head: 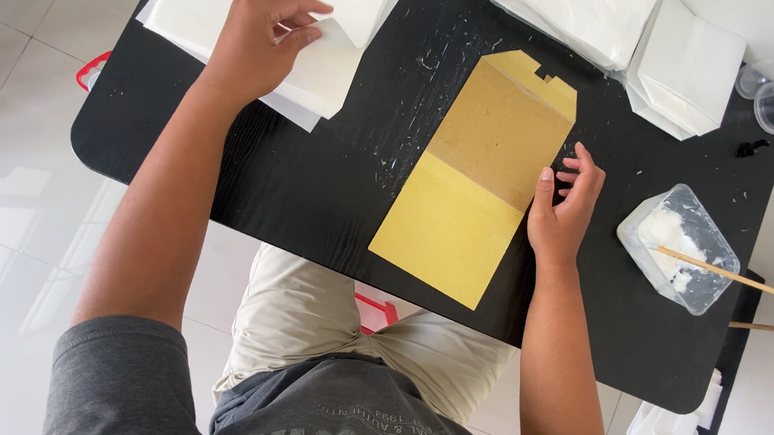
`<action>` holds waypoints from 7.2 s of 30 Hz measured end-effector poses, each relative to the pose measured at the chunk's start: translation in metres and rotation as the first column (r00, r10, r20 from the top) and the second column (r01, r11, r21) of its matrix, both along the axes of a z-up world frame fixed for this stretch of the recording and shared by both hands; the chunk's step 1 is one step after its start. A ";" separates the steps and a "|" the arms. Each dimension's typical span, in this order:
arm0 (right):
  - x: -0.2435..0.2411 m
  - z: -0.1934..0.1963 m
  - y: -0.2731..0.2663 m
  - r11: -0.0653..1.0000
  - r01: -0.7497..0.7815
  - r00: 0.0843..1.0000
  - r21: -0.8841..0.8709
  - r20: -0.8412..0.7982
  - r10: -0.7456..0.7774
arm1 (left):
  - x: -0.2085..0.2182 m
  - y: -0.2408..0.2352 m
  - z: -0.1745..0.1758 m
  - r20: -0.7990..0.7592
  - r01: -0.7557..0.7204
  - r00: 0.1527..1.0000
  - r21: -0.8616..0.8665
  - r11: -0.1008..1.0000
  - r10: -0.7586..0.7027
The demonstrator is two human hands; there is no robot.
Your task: The person is manually constructing a paper bag by folding paper sheets and applying glue with a brush.
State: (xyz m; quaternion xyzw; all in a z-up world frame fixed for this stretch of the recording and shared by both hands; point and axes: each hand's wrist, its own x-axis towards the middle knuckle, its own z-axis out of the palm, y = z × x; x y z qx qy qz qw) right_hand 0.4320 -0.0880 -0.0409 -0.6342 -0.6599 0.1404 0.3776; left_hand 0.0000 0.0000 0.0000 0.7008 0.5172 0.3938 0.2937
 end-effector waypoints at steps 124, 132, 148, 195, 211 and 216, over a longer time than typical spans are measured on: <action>-0.256 0.030 0.334 0.808 -0.579 0.795 0.110 0.297 0.530 | -0.010 -0.030 0.001 0.036 -0.090 0.865 0.992 0.085 0.501; -0.222 0.122 0.132 0.361 -0.887 0.345 0.289 -0.104 0.933 | -0.010 -0.044 -0.012 0.227 -0.278 0.880 0.958 0.066 0.418; 0.049 0.112 -0.031 0.914 -0.023 0.991 0.405 -0.115 0.075 | 0.076 -0.067 0.092 0.165 -0.269 0.948 0.873 0.406 0.272; 0.038 -0.005 0.037 0.966 -0.099 0.959 -0.238 0.236 0.156 | 0.185 0.072 -0.071 -0.286 0.337 0.916 0.168 0.926 -0.281; 0.036 -0.002 0.034 0.972 -0.101 0.964 -0.211 0.222 0.148 | 0.147 0.065 -0.035 0.270 0.101 0.950 0.209 0.973 -0.157; 0.035 0.000 0.033 0.966 -0.086 0.963 -0.242 0.228 0.143 | 0.121 0.073 -0.037 0.449 0.014 0.890 0.137 0.990 -0.075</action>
